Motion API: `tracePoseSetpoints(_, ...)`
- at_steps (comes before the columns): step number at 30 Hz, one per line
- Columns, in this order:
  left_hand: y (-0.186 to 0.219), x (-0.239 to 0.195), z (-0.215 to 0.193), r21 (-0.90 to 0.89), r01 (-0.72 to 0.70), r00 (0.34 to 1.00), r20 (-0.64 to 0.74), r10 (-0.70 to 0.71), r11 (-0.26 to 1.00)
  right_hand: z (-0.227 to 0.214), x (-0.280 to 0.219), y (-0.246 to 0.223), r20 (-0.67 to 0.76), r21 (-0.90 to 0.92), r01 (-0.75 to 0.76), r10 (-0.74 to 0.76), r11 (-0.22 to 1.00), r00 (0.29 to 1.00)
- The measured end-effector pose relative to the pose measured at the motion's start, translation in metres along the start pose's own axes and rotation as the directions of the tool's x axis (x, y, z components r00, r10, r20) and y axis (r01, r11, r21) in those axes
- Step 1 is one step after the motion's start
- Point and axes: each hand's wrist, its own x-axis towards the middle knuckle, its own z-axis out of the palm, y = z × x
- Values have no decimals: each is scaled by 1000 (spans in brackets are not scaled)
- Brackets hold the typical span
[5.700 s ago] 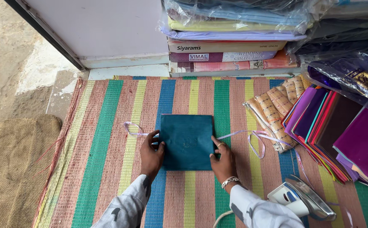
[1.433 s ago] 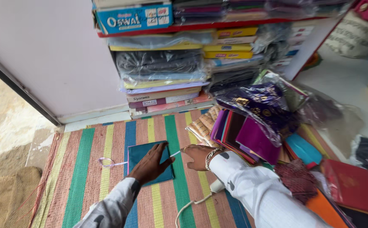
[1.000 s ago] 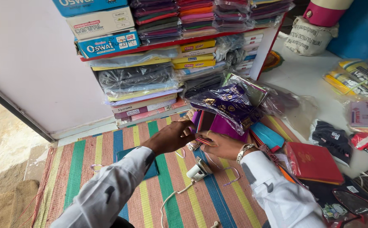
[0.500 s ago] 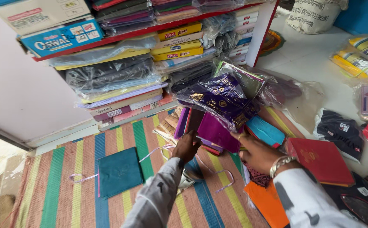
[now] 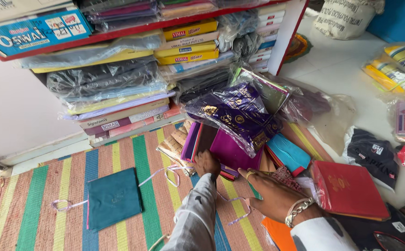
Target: The person irons a dark green fabric pouch on a striped mat, then flips it to iron the other side. After finishing, they place it aside and iron a purple pouch in the same manner.
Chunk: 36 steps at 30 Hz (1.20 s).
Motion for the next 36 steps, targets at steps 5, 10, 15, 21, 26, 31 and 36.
tracePoseSetpoints(5, 0, -2, 10, -63, -82, 976, -208, 68, 995, 6, 0, -3, -18, 80, -9, 10, 997, 1000)
tracePoseSetpoints(10, -7, 6, 15, 19, -100, 929, -357, 100, 995, 6, 1, -8, -41, 22, -35, 36, 999, 999)
tracePoseSetpoints(15, -9, 10, 29, 60, -51, 964, -260, 65, 997, 7, 4, -1, 36, 61, -114, 112, 992, 993)
tracePoseSetpoints(21, -15, 2, 11, -20, -452, 672, -665, 325, 892, 9, 17, -6, -19, 50, -51, 52, 997, 998)
tracePoseSetpoints(26, 12, -8, -70, -642, -437, 898, -357, 258, 630, 1, 26, -22, -79, 75, 44, -38, 996, 996)
tracePoseSetpoints(31, 45, -38, -185, -994, -63, 969, -40, 242, 90, -15, 30, -47, -376, -79, 113, -134, 991, 917)
tracePoseSetpoints(36, 52, -105, -300, -998, -29, 952, -12, 305, 53, -26, 17, -98, -620, 29, 364, -269, 931, 737)
